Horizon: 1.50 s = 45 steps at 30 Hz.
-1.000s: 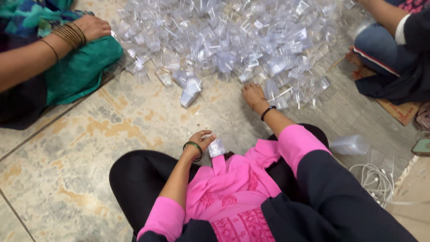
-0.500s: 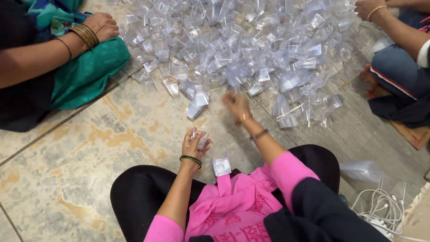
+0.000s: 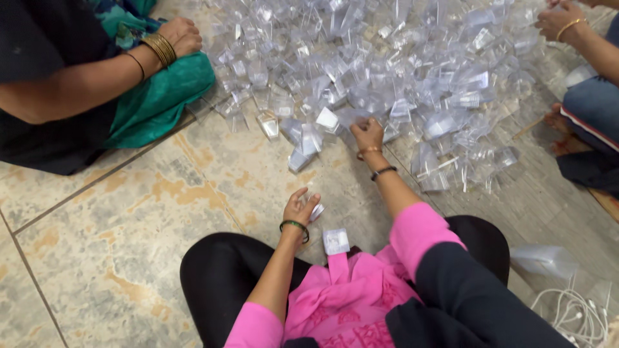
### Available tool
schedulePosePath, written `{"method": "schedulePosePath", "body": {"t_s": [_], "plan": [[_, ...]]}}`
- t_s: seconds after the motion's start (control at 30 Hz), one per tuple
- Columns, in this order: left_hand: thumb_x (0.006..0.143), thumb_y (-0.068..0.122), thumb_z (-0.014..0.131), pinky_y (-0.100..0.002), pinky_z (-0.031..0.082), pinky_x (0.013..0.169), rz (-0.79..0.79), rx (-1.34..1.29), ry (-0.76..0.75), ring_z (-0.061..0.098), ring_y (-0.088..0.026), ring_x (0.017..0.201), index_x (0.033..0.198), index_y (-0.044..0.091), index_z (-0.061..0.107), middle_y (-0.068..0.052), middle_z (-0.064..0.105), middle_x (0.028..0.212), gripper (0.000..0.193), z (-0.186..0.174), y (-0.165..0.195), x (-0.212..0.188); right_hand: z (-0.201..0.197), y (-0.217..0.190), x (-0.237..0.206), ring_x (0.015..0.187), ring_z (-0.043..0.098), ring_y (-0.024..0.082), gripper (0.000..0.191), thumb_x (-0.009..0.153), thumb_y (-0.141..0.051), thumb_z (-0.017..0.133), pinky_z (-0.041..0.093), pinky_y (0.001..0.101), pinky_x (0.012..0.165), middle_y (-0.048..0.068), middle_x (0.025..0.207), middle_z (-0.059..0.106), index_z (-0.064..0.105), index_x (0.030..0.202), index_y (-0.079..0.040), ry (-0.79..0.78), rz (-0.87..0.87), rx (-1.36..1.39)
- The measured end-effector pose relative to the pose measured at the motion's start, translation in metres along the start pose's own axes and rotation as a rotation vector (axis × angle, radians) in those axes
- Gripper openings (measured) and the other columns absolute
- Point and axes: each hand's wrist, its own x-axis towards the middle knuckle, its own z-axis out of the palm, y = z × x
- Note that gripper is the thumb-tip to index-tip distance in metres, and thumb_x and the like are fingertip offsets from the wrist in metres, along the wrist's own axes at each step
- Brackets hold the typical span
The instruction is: The person sits on the floor among a large pile of small clear plastic cups and nests cups one at a time into stacks, then sets completed stacks aside. Other workers around the pile perform the same cup-nesting work.
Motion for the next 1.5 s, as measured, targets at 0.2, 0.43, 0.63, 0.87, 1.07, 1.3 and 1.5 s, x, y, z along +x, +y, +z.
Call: {"method": "schedulePosePath", "body": {"t_s": [0.2,0.43,0.63,0.87,1.07,1.3,1.5], "plan": [[0.088,0.032,0.085,-0.028,0.052,0.097,0.385,0.288,-0.056,0.068,-0.018,0.114,0.145,0.003,0.055,-0.014,0.072,0.124,0.071,0.006,0.006,-0.005,-0.052,0.052,-0.102,0.091,0.069,0.010,0.030,0.091,-0.006,0.076,0.056,0.0241,0.080,0.005,0.102,0.073,0.065,0.117,0.001,-0.528,0.116,0.358],[0.087,0.031,0.083,-0.026,0.059,0.082,0.177,0.175,-0.504,0.069,-0.013,0.104,0.137,0.004,0.065,-0.006,0.074,0.120,0.059,0.011,0.044,-0.046,-0.083,0.062,-0.166,0.098,0.068,0.005,0.029,0.092,-0.007,0.072,0.056,0.0223,0.085,0.001,0.107,0.073,0.065,0.119,0.001,-0.899,0.123,0.401],[0.080,0.026,0.086,-0.028,0.060,0.072,0.114,0.183,-0.482,0.070,-0.013,0.094,0.129,0.005,0.067,-0.005,0.075,0.111,0.056,0.007,0.056,-0.064,-0.091,0.067,-0.171,0.090,0.064,0.004,0.020,0.099,-0.013,0.067,0.053,0.0201,0.080,0.001,0.099,0.073,0.071,0.114,0.000,-0.924,0.087,0.331],[0.078,0.023,0.091,-0.026,0.059,0.083,0.293,0.214,-0.440,0.071,-0.011,0.094,0.120,0.005,0.071,-0.005,0.075,0.109,0.050,0.016,0.036,-0.053,-0.090,0.073,-0.175,0.071,0.051,0.007,0.018,0.100,-0.011,0.075,0.042,0.0238,0.061,0.003,0.078,0.064,0.073,0.096,0.007,-0.760,0.048,0.138],[0.077,0.022,0.089,-0.026,0.059,0.082,0.401,0.266,-0.303,0.070,-0.010,0.093,0.118,0.004,0.073,-0.006,0.075,0.108,0.047,0.012,0.037,-0.043,-0.087,0.067,-0.174,0.082,0.070,0.008,0.014,0.089,-0.005,0.065,0.056,0.0217,0.075,0.003,0.090,0.076,0.071,0.101,0.001,-0.666,0.039,0.398],[0.076,0.029,0.089,-0.025,0.055,0.068,0.161,0.281,-0.460,0.066,-0.009,0.081,0.125,0.006,0.073,-0.004,0.076,0.101,0.057,0.007,0.051,-0.056,-0.087,0.079,-0.182,0.075,0.057,0.005,0.013,0.095,-0.006,0.073,0.047,0.0223,0.065,0.000,0.081,0.067,0.068,0.091,0.005,-0.653,-0.018,0.238],[0.076,0.029,0.091,-0.023,0.058,0.076,0.267,0.313,-0.378,0.069,-0.008,0.086,0.122,0.006,0.074,-0.005,0.076,0.102,0.054,0.013,0.034,-0.047,-0.081,0.067,-0.193,0.071,0.058,0.001,0.008,0.091,-0.007,0.075,0.048,0.0193,0.061,-0.003,0.078,0.067,0.071,0.096,-0.001,-0.557,-0.041,0.250]]}}
